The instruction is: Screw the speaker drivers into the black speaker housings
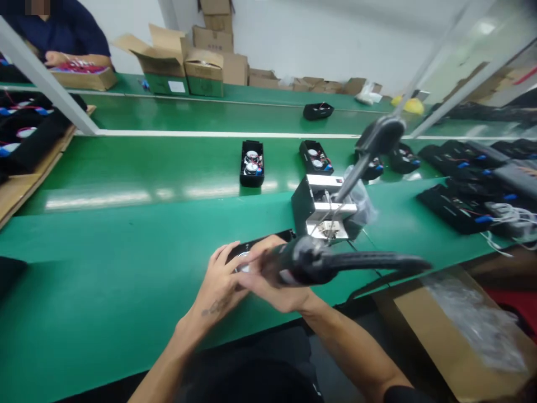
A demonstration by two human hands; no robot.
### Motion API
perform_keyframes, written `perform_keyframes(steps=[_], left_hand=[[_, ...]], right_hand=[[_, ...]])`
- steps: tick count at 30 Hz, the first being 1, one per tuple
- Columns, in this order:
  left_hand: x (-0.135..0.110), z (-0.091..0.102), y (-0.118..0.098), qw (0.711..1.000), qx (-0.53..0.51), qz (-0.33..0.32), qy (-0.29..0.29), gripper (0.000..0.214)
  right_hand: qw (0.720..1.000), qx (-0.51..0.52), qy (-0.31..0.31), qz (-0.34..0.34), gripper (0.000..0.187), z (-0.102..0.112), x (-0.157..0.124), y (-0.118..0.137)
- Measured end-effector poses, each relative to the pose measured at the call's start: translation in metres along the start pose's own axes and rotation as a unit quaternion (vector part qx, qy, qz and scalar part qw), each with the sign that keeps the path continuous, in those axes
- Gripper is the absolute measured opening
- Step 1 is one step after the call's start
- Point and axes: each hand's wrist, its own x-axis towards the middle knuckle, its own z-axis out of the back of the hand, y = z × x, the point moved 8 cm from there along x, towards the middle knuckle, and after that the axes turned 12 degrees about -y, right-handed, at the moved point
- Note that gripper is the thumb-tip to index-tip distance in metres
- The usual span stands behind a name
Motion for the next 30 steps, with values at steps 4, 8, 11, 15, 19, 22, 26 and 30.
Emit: perform_keyframes(steps=[4, 8, 11, 15, 19, 22, 26, 30], left_hand=[[-0.015, 0.017, 0.009, 0.999, 0.029, -0.041, 0.006, 0.004], [-0.017, 0.034, 0.001, 0.996, 0.056, -0.061, -0.016, 0.024], [-0.004, 0.026, -0.018, 0.994, 0.077, -0.072, 0.010, 0.035], [0.014, 0.005, -0.036, 0.991, 0.109, -0.069, 0.047, 0.027], [0.019, -0.006, -0.042, 0.988, 0.131, -0.065, 0.052, 0.023], [0.018, -0.011, -0.043, 0.986, 0.143, -0.059, 0.056, 0.024], [0.019, -0.017, -0.040, 0.983, 0.163, -0.044, 0.074, 0.014], [0.021, -0.022, -0.037, 0.981, 0.165, -0.041, 0.095, 0.015]], right_hand=[[0.968, 0.075, -0.240, -0.003, 0.025, 0.106, 0.014, 0.004], [0.902, -0.033, -0.425, 0.059, 0.026, 0.200, 0.023, 0.002], [0.905, -0.063, -0.417, 0.049, 0.024, 0.217, 0.031, -0.013], [0.945, -0.063, -0.322, -0.009, 0.025, 0.199, 0.032, -0.021], [0.967, 0.026, -0.248, -0.051, 0.023, 0.168, 0.018, -0.010], [0.968, 0.115, -0.222, -0.035, 0.020, 0.142, 0.007, 0.000], [0.965, 0.179, -0.190, -0.032, 0.019, 0.107, -0.004, -0.006], [0.966, 0.204, -0.151, -0.059, 0.022, 0.082, -0.011, -0.024]])
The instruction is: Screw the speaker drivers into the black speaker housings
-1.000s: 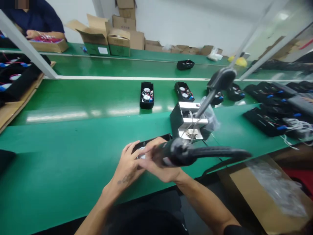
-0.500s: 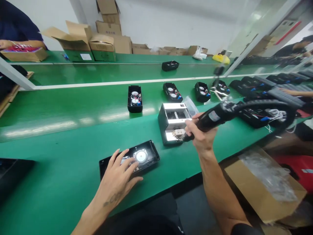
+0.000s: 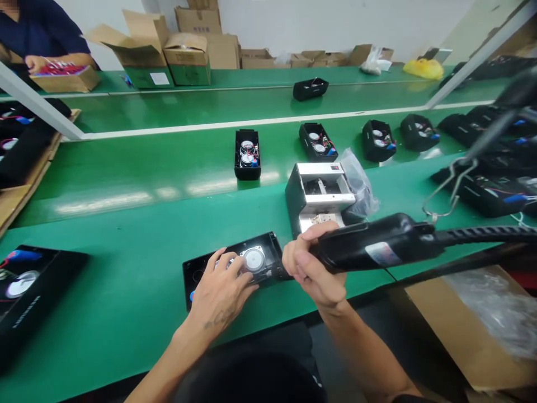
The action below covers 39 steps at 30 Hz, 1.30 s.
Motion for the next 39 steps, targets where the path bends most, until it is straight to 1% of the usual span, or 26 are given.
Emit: perform_keyframes(steps=[4, 11, 16, 18, 19, 21, 23, 27, 28, 32, 34, 39], left_hand=[[0.001, 0.000, 0.001, 1.000, -0.012, 0.005, 0.006, 0.014], [0.002, 0.001, 0.001, 1.000, -0.015, 0.000, -0.002, 0.014], [0.003, 0.001, 0.002, 1.000, -0.016, -0.003, -0.002, 0.014], [0.003, 0.002, 0.002, 1.000, -0.019, -0.003, -0.006, 0.014], [0.003, 0.003, 0.001, 1.000, -0.020, -0.003, -0.008, 0.013], [0.003, 0.005, 0.000, 1.000, -0.023, -0.002, -0.012, 0.013], [0.002, 0.009, 0.000, 0.999, -0.035, 0.007, -0.028, 0.015], [0.003, 0.025, 0.001, 0.990, -0.097, 0.037, -0.098, 0.029], [0.003, 0.027, 0.002, 0.986, -0.114, 0.041, -0.113, 0.030], [0.003, 0.032, 0.000, 0.969, -0.172, 0.043, -0.172, 0.012], [0.002, 0.033, 0.001, 0.961, -0.191, 0.054, -0.193, 0.010], [0.002, 0.035, 0.002, 0.955, -0.204, 0.079, -0.199, 0.009]], right_hand=[[1.000, -0.007, 0.006, -0.010, 0.023, -0.002, -0.003, -0.014], [1.000, 0.002, 0.014, -0.016, 0.023, -0.010, -0.005, -0.018], [0.997, -0.061, 0.052, -0.021, 0.023, -0.022, -0.013, -0.023], [0.995, -0.082, 0.052, -0.020, 0.024, -0.020, -0.015, -0.024], [0.995, -0.088, 0.041, -0.016, 0.023, -0.017, -0.014, -0.023], [0.996, -0.087, 0.015, -0.010, 0.022, -0.009, -0.011, -0.019], [0.998, -0.063, 0.000, -0.004, 0.021, -0.005, -0.007, -0.010], [1.000, -0.003, -0.005, 0.008, 0.019, -0.008, 0.003, 0.014], [1.000, 0.003, -0.008, 0.010, 0.020, -0.010, 0.004, 0.019], [1.000, 0.026, -0.001, 0.006, 0.021, -0.016, 0.002, 0.032], [0.999, 0.035, 0.001, 0.007, 0.021, -0.017, 0.001, 0.035], [0.999, 0.045, 0.005, 0.019, 0.020, -0.017, -0.001, 0.041]])
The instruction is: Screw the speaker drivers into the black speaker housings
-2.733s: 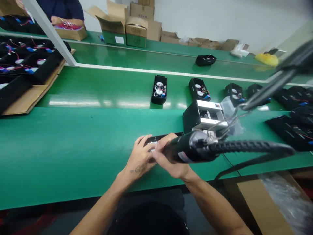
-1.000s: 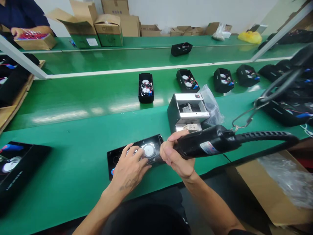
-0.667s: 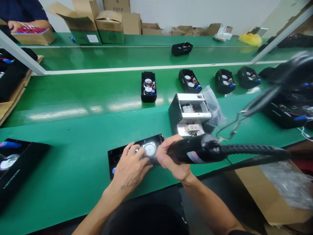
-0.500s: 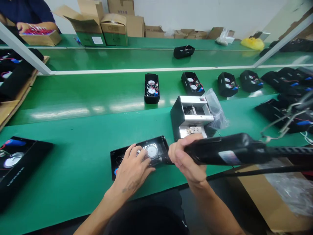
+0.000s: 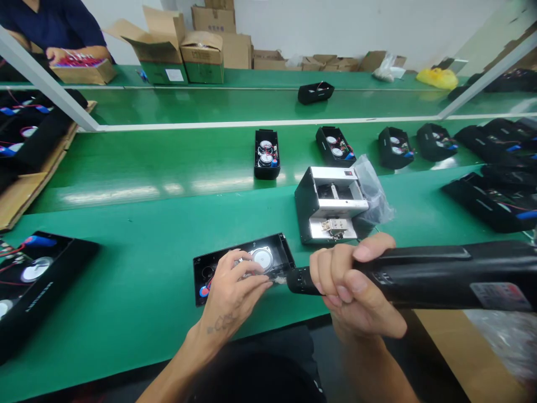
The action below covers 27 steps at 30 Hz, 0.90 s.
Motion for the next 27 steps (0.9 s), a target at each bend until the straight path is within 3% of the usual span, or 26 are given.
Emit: perform_keyframes(steps=[15, 20, 23, 27], left_hand=[[0.004, -0.002, -0.014, 0.998, 0.053, -0.030, -0.023, 0.004], [-0.004, -0.005, 0.000, 0.989, 0.135, 0.002, 0.064, 0.037], [-0.012, -0.010, 0.007, 0.979, 0.160, -0.011, 0.126, 0.030], [-0.019, -0.017, 0.011, 0.974, 0.164, -0.028, 0.155, 0.011]], right_hand=[[0.999, -0.033, 0.028, -0.027, 0.025, 0.002, -0.018, -0.017], [0.994, -0.109, 0.002, -0.017, 0.023, 0.014, -0.018, -0.030], [0.994, -0.104, 0.010, -0.021, 0.022, 0.015, -0.016, -0.042], [0.994, -0.103, 0.017, -0.032, 0.023, 0.015, -0.015, -0.052]])
